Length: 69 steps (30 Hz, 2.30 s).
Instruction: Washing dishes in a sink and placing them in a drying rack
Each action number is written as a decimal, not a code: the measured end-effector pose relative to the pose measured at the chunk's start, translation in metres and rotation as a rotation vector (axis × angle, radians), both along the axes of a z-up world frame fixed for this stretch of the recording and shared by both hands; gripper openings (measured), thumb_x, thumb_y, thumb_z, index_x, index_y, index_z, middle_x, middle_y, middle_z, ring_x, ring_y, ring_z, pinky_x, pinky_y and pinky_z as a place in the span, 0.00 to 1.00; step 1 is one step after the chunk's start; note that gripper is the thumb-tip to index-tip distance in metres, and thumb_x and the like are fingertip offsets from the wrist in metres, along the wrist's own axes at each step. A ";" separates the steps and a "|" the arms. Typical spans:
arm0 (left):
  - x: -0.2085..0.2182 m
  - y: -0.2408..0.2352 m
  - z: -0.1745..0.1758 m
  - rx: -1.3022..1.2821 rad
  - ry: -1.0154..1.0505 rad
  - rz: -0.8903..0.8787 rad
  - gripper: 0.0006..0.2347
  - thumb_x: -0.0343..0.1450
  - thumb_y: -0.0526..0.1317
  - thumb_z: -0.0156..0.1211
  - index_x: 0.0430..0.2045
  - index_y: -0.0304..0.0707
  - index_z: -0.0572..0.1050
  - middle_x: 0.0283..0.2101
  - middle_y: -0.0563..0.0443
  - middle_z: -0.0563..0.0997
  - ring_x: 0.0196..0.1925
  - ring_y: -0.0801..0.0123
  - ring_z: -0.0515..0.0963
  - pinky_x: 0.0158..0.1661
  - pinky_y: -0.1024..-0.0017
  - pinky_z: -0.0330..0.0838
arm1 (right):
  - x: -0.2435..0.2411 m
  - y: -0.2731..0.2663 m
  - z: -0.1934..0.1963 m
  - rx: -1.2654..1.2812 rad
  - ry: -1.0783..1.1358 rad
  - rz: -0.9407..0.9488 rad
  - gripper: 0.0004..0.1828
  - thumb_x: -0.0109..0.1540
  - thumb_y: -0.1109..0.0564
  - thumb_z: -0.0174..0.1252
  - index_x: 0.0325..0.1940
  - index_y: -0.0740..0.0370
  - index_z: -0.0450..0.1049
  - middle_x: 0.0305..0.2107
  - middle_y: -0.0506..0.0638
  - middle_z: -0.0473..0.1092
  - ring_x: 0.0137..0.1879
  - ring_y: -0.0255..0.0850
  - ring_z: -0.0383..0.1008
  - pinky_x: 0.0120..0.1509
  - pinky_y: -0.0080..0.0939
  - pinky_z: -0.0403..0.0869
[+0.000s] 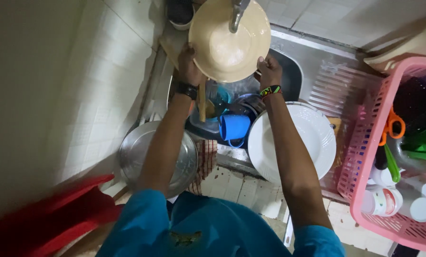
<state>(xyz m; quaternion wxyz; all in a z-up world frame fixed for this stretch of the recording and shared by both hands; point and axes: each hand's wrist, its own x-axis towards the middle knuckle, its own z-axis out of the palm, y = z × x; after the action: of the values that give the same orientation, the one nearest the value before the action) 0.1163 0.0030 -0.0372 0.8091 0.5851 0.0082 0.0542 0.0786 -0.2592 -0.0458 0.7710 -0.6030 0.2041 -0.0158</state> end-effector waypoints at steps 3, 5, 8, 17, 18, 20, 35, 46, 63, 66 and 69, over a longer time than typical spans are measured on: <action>0.012 -0.021 -0.032 -0.095 0.059 0.259 0.14 0.60 0.30 0.62 0.15 0.51 0.60 0.23 0.61 0.64 0.28 0.71 0.61 0.29 0.64 0.57 | -0.004 -0.016 -0.006 -0.024 0.051 -0.092 0.06 0.64 0.57 0.60 0.39 0.44 0.80 0.24 0.37 0.61 0.33 0.30 0.66 0.35 0.35 0.73; 0.015 -0.024 -0.047 0.965 -0.397 0.291 0.05 0.69 0.35 0.62 0.34 0.37 0.82 0.40 0.40 0.82 0.42 0.52 0.81 0.42 0.62 0.74 | -0.013 -0.026 0.014 -0.046 0.050 -0.081 0.05 0.64 0.58 0.59 0.37 0.50 0.80 0.22 0.39 0.63 0.35 0.34 0.68 0.38 0.38 0.78; 0.012 -0.042 -0.033 0.695 -0.421 0.118 0.12 0.77 0.39 0.49 0.40 0.32 0.81 0.46 0.36 0.83 0.50 0.50 0.83 0.47 0.60 0.77 | -0.016 -0.048 0.011 -0.038 0.111 -0.097 0.04 0.65 0.57 0.59 0.40 0.51 0.80 0.24 0.39 0.64 0.36 0.33 0.70 0.44 0.38 0.80; 0.000 -0.078 0.008 0.149 0.045 -0.091 0.27 0.77 0.58 0.39 0.53 0.32 0.73 0.53 0.38 0.81 0.60 0.59 0.76 0.60 0.65 0.68 | -0.032 -0.077 0.004 -0.106 0.155 -0.197 0.25 0.59 0.71 0.53 0.17 0.51 0.50 0.18 0.42 0.47 0.25 0.34 0.51 0.25 0.38 0.55; 0.006 -0.070 -0.038 0.147 0.045 -0.087 0.27 0.77 0.58 0.39 0.53 0.32 0.73 0.53 0.38 0.81 0.60 0.59 0.76 0.60 0.65 0.68 | -0.035 -0.079 0.001 -0.107 0.155 -0.193 0.25 0.59 0.71 0.53 0.17 0.51 0.50 0.18 0.42 0.47 0.25 0.34 0.51 0.25 0.38 0.55; 0.019 -0.052 -0.131 0.805 -0.351 0.012 0.30 0.68 0.15 0.43 0.68 0.31 0.65 0.74 0.39 0.61 0.78 0.53 0.57 0.77 0.61 0.44 | -0.038 -0.081 -0.005 -0.023 0.134 -0.160 0.13 0.62 0.72 0.59 0.27 0.60 0.78 0.18 0.42 0.59 0.24 0.33 0.55 0.26 0.38 0.54; -0.058 0.029 -0.014 -0.588 0.161 0.035 0.17 0.78 0.49 0.62 0.57 0.41 0.72 0.60 0.37 0.77 0.61 0.46 0.79 0.58 0.42 0.73 | 0.031 0.017 -0.081 0.148 0.041 0.107 0.08 0.64 0.61 0.68 0.45 0.66 0.79 0.26 0.54 0.71 0.21 0.34 0.67 0.24 0.31 0.71; -0.045 0.034 -0.084 -0.179 0.066 0.187 0.13 0.77 0.35 0.49 0.57 0.38 0.68 0.60 0.33 0.70 0.67 0.38 0.66 0.60 0.44 0.66 | 0.042 0.050 -0.030 0.145 -0.318 0.323 0.17 0.71 0.52 0.59 0.60 0.62 0.75 0.45 0.59 0.76 0.51 0.41 0.74 0.57 0.47 0.78; -0.043 0.043 -0.150 0.939 -0.242 0.493 0.11 0.74 0.40 0.61 0.46 0.35 0.72 0.39 0.32 0.72 0.45 0.26 0.73 0.36 0.48 0.73 | 0.030 0.046 -0.048 0.477 -0.254 0.346 0.33 0.56 0.74 0.69 0.64 0.62 0.71 0.47 0.56 0.79 0.44 0.49 0.84 0.31 0.35 0.79; -0.033 0.044 -0.171 0.875 -0.491 0.547 0.11 0.74 0.40 0.59 0.46 0.35 0.70 0.38 0.29 0.69 0.43 0.23 0.69 0.42 0.46 0.72 | 0.036 0.052 -0.047 0.363 -0.191 0.176 0.17 0.61 0.69 0.67 0.55 0.67 0.77 0.36 0.57 0.78 0.29 0.42 0.79 0.28 0.34 0.76; -0.063 0.035 -0.108 0.864 -0.293 0.356 0.12 0.76 0.33 0.50 0.52 0.25 0.66 0.47 0.16 0.66 0.56 0.14 0.63 0.55 0.32 0.67 | 0.045 0.049 -0.076 0.185 -0.152 0.136 0.12 0.65 0.56 0.67 0.51 0.61 0.81 0.31 0.51 0.79 0.29 0.34 0.78 0.30 0.27 0.74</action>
<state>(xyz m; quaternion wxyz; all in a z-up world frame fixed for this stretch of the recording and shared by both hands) 0.0533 0.0377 -0.1456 0.4633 0.8430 -0.0291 0.2717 0.1236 -0.2103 -0.1220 0.8358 -0.5390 0.1042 0.0097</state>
